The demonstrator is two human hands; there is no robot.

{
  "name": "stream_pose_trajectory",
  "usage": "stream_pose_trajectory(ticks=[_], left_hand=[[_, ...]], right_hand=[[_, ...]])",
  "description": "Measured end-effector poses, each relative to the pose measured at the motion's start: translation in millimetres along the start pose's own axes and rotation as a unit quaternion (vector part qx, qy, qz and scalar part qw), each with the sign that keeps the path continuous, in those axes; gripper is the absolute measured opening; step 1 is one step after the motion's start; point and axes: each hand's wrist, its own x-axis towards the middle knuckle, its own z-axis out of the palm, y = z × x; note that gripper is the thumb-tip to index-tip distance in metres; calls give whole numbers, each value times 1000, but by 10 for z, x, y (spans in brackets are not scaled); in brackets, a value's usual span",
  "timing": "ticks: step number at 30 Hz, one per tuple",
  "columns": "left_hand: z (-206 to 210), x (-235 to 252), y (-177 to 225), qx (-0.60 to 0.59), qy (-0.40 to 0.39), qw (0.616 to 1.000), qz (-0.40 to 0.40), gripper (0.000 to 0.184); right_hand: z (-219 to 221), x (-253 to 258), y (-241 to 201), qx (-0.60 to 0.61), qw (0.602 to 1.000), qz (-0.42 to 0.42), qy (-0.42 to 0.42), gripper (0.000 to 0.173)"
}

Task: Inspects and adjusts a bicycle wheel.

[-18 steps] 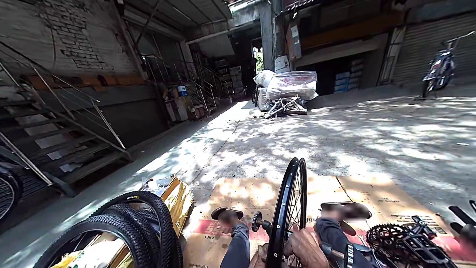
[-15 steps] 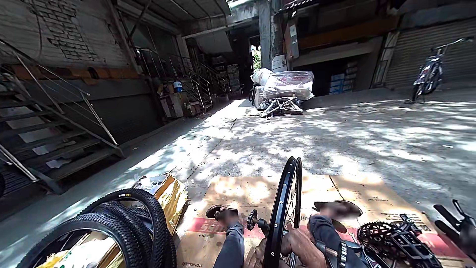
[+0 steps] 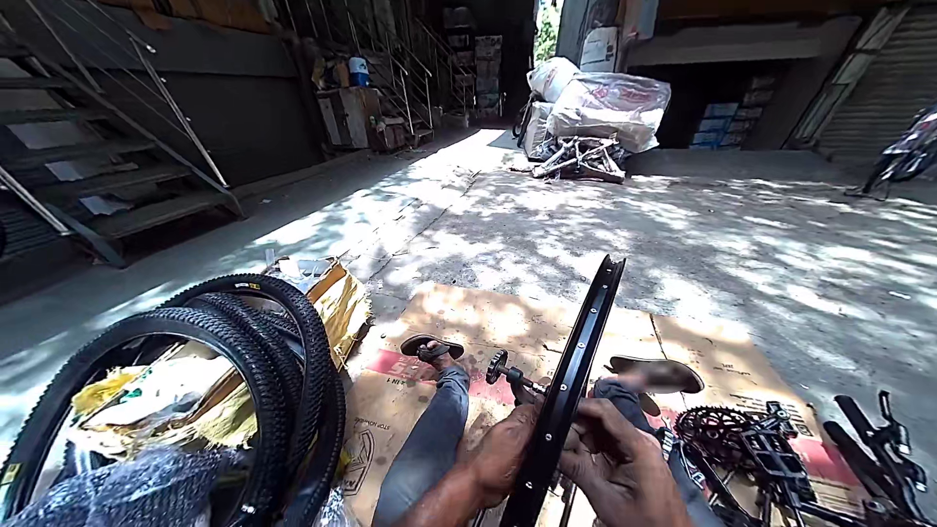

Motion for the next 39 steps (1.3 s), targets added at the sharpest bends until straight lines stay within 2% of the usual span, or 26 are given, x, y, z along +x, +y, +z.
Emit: stream_pose_trajectory(ticks=[2, 4, 5, 6, 9, 11, 12, 14, 16, 18, 20, 22, 24, 25, 28, 29, 33, 37, 39], left_hand=[[98, -57, -113, -23, 51, 998, 33, 32], [98, -102, -209, -47, 51, 996, 54, 28], [94, -112, -232, -54, 52, 995, 64, 26], [98, -111, -239, -64, 63, 993, 72, 26], [218, -67, -173, -99, 153, 982, 52, 40], [230, -12, -170, -133, 152, 978, 56, 46], [213, 1, -172, -130, 143, 979, 66, 46], [185, -29, -117, -46, 135, 986, 88, 41], [159, -69, -7, 76, 146, 980, 114, 42], [103, -83, 60, 125, 126, 974, 140, 52], [139, -89, 115, 159, 84, 970, 166, 56], [183, -91, 122, 244, 66, 947, 201, 53], [174, -80, 108, 318, 78, 916, 233, 48], [167, -86, 96, 330, 91, 908, 241, 47], [180, -113, 36, 337, 140, 899, 243, 47], [180, -113, 21, 336, 148, 899, 240, 48], [160, -96, 25, 329, 163, 900, 236, 51], [195, -96, -4, 319, 176, 894, 261, 43], [178, -106, -20, 317, 191, 887, 276, 38]], right_hand=[[-136, 158, 38, -34, 993, -19, -111, 39], [-210, 266, 22, -76, 978, -41, -189, 39], [-173, 260, 13, -102, 978, -49, -173, 37], [-81, 207, 6, -133, 983, -54, -115, 34], [373, 11, 46, -186, 968, -62, 156, 18], [540, -7, 89, -176, 950, -62, 251, 19], [555, 0, 109, -160, 952, -67, 254, 18], [470, -23, 142, -125, 970, -85, 190, 15], [313, -72, 163, -95, 987, -91, 97, 29], [225, -89, 161, -83, 994, -52, 48, 45], [211, -103, 193, -24, 999, 21, 39, 46], [186, -141, 229, 130, 988, 76, 45, 34], [147, -152, 222, 224, 969, 67, 73, 25], [137, -153, 230, 216, 971, 55, 90, 24], [223, -121, 321, 12, 994, 17, 110, 25], [278, -89, 323, -5, 994, 8, 111, 25], [461, 61, 251, 172, 974, -37, 146, 21], [624, 153, 186, 214, 954, -21, 209, 31], [647, 189, 200, 291, 937, 2, 195, 35]])
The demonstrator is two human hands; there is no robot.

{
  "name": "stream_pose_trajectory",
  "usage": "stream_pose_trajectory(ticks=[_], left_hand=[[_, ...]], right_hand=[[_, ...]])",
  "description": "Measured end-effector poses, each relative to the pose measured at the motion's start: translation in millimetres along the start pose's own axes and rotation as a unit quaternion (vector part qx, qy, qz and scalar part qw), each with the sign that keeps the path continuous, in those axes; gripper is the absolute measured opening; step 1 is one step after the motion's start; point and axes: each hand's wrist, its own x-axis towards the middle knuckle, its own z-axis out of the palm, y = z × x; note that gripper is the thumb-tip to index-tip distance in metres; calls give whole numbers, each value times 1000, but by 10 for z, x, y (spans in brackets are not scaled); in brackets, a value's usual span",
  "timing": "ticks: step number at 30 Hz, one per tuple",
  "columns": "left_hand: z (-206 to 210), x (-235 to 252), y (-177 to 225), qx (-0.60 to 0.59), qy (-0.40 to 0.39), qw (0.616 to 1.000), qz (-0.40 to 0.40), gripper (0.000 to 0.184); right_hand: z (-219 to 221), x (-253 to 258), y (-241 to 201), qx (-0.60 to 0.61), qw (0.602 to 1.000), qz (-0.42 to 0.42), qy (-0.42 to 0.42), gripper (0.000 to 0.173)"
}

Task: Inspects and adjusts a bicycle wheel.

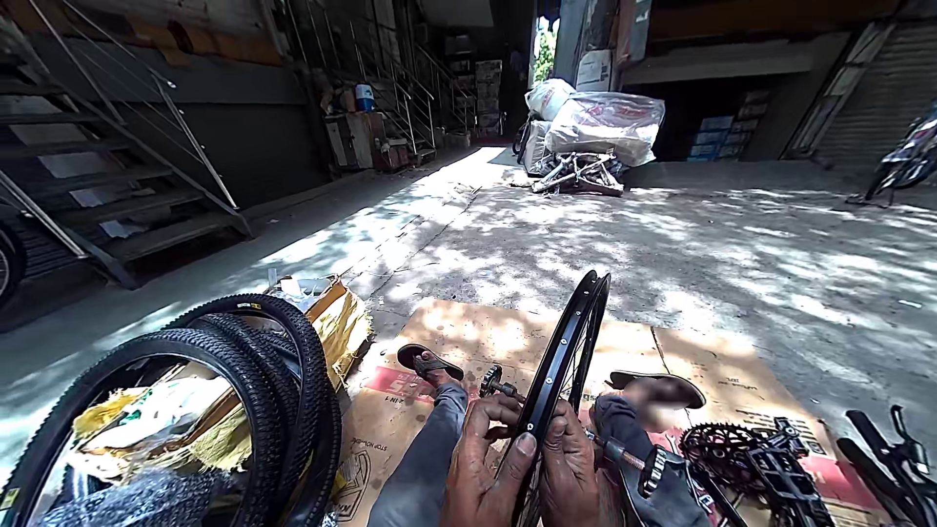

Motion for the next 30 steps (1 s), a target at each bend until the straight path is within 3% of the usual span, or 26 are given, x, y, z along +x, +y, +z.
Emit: stream_pose_trajectory(ticks=[3, 10, 14, 17, 19, 22, 25, 28, 30], left_hand=[[-13, -26, 7, 25, 7, 1000, 3, 35], [-50, 84, 69, 19, -22, 1000, 11, 38], [-56, 297, 120, 63, -49, 997, -10, 39], [18, 345, 152, -74, -75, 992, -75, 42], [63, 334, 118, -173, -80, 975, -110, 51], [46, 299, 18, -274, -96, 950, -116, 68], [41, 232, -18, -347, -96, 924, -129, 51], [85, 143, -47, -316, -75, 935, -145, 42], [105, 167, -72, -319, -85, 936, -122, 37]], right_hand=[[-35, 86, -43, 67, 993, 85, -43, 33], [-279, 32, -137, 40, 986, 110, -121, 33], [-387, -61, -275, -67, 997, 26, -25, 24], [-514, 56, -208, -232, 972, -25, 12, 22], [-543, 168, -182, -279, 960, -20, -34, 20], [-408, 303, -290, -149, 985, -35, -73, 17], [-362, 369, -415, -81, 991, 9, -104, 35], [-550, 603, -546, -151, 949, 68, -270, 41], [-548, 718, -574, -240, 931, 47, -272, 35]])
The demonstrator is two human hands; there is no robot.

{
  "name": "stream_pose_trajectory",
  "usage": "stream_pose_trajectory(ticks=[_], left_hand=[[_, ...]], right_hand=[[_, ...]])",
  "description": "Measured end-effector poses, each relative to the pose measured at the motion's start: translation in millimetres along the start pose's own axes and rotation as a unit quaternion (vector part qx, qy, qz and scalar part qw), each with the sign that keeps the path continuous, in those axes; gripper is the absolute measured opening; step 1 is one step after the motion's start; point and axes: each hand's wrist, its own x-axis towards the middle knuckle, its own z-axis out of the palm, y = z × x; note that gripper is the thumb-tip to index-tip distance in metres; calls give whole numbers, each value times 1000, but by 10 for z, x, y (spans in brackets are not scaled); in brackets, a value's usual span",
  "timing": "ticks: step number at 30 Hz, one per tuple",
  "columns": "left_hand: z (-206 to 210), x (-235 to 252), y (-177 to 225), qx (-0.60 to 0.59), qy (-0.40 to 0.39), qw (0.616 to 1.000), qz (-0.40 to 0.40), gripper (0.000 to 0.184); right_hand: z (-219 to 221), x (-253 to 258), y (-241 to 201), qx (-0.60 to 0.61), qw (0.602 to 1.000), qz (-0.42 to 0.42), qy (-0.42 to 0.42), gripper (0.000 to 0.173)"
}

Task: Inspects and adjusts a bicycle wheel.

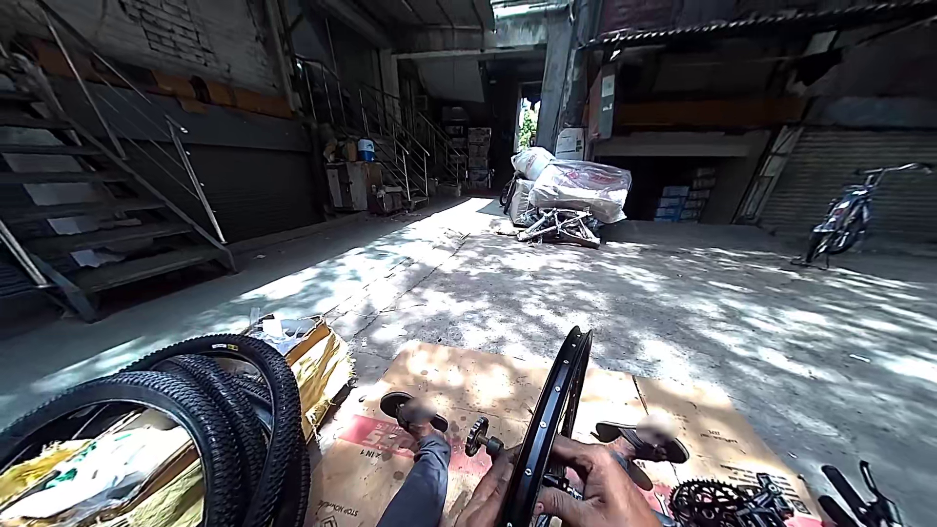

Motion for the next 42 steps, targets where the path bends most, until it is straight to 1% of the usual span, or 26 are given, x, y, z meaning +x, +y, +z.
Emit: stream_pose_trajectory(ticks=[1, 2, 3, 5, 6, 8, 11, 13, 14, 16, 17, 18, 19, 21, 23, 24, 25, 27, 28, 29, 31, 33, 35, 38, 40, 42], left_hand=[[-6, 24, -1, -1, 3, 1000, 4, 37], [-3, 21, -15, -9, 27, 1000, 0, 39], [12, 2, -49, -25, 68, 997, -11, 41], [15, 8, -104, -48, 100, 994, -10, 42], [16, 7, -116, -63, 90, 994, -3, 39], [30, -15, -90, -81, 40, 996, 4, 31], [-20, -62, -142, -93, -12, 996, 9, 34], [-67, -48, -127, -83, -10, 996, -20, 32], [-122, -7, -96, -60, -35, 996, -55, 32], [-335, 159, -69, -22, -176, 976, -127, 32], [-380, 239, -56, -15, -221, 964, -147, 31], [-380, 283, -44, -3, -233, 961, -152, 33], [-342, 286, -27, 10, -218, 965, -143, 37], [-137, 176, 18, 36, -109, 988, -100, 43], [21, 52, 31, 40, 12, 996, -78, 38], [56, -1, 33, 34, 42, 996, -70, 35], [70, -30, 21, 27, 58, 997, -52, 36], [61, -24, -1, 9, 70, 997, -40, 39], [62, 1, -15, -4, 79, 996, -42, 40], [52, 33, -34, -25, 74, 996, -42, 41], [18, 82, -71, -58, 61, 995, -47, 44], [4, 94, -74, -53, 64, 995, -61, 47], [-25, 65, -32, -19, 44, 996, -76, 52], [-16, 94, 138, 75, 25, 995, -68, 56], [54, 135, 266, 122, 22, 989, -75, 62], [141, 298, 359, 143, 1, 987, -67, 58]], right_hand=[[80, 14, -3, -75, 994, 0, 75, 27], [231, 7, 4, -155, 973, -12, 170, 18], [387, -21, 20, -217, 943, -37, 250, 17], [581, -44, 53, -251, 903, -81, 340, 20], [624, -60, 61, -234, 902, -89, 352, 21], [637, -113, 53, -171, 922, -95, 336, 16], [657, -329, -46, -129, 947, -77, 284, 8], [752, -490, -82, -130, 950, -76, 272, 11], [799, -563, -88, -129, 952, -80, 264, 12], [790, -627, -99, -109, 960, -82, 247, 12], [737, -610, -113, -88, 965, -72, 235, 11], [668, -573, -131, -70, 972, -53, 217, 12], [599, -518, -148, -60, 979, -28, 195, 20], [435, -409, -144, -76, 990, 11, 117, 38], [269, -297, -66, -121, 992, 6, 29, 44], [233, -261, -43, -139, 990, -1, 14, 44], [265, -248, -26, -154, 987, -12, 40, 39], [510, -246, 8, -204, 960, -35, 188, 22], [663, -242, 46, -217, 939, -47, 264, 20], [794, -230, 81, -213, 920, -56, 325, 23], [923, -192, 112, -195, 901, -60, 384, 26], [890, -207, 113, -181, 909, -65, 370, 20], [790, -332, 108, -170, 935, -72, 304, 12], [639, -512, 107, -153, 968, -69, 187, 31], [634, -556, 90, -167, 967, -51, 186, 38], [637, -519, 67, -186, 962, -38, 194, 40]])
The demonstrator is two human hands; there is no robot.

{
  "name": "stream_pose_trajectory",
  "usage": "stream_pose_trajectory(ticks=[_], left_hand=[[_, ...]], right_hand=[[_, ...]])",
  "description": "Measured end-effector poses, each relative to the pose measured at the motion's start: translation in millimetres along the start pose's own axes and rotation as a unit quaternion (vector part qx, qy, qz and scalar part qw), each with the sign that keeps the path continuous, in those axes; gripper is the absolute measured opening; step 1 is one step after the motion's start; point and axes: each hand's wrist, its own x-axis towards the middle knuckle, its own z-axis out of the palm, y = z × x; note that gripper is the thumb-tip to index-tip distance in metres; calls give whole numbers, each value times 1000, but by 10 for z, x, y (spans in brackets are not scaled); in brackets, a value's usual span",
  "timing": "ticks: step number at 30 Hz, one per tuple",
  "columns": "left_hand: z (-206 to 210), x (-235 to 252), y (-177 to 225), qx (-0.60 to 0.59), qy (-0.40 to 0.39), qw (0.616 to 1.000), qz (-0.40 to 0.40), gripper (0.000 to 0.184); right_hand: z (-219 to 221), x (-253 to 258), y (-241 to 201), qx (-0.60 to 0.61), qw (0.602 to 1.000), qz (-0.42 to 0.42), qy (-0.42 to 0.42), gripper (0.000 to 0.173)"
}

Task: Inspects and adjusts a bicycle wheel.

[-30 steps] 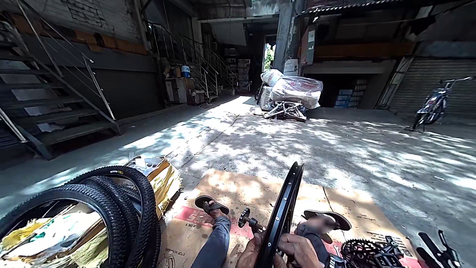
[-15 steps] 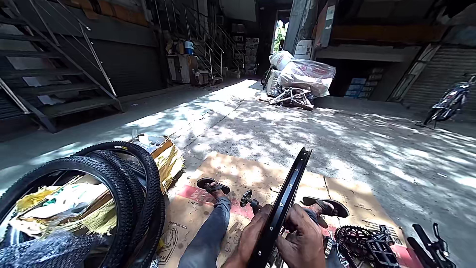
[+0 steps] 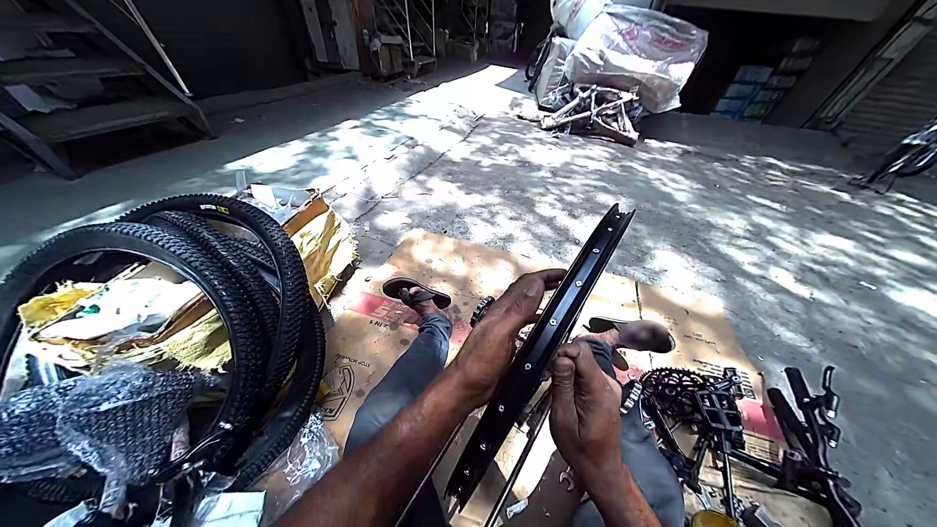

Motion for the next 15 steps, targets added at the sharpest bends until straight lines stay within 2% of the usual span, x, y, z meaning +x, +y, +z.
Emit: stream_pose_trajectory(ticks=[4, 7, 10, 15], left_hand=[[72, 306, 138, 16, -35, 999, -2, 40], [53, 352, 153, 12, -51, 999, 2, 39], [57, 342, 147, 4, -52, 999, -9, 39], [32, 376, 163, -2, -58, 998, -16, 37]], right_hand=[[-11, -49, 21, 89, 992, -44, -74, 41], [95, -194, 76, 118, 990, -40, -68, 30], [170, -165, 42, 82, 996, -16, -24, 35], [98, -80, 64, 92, 993, -28, -68, 34]])
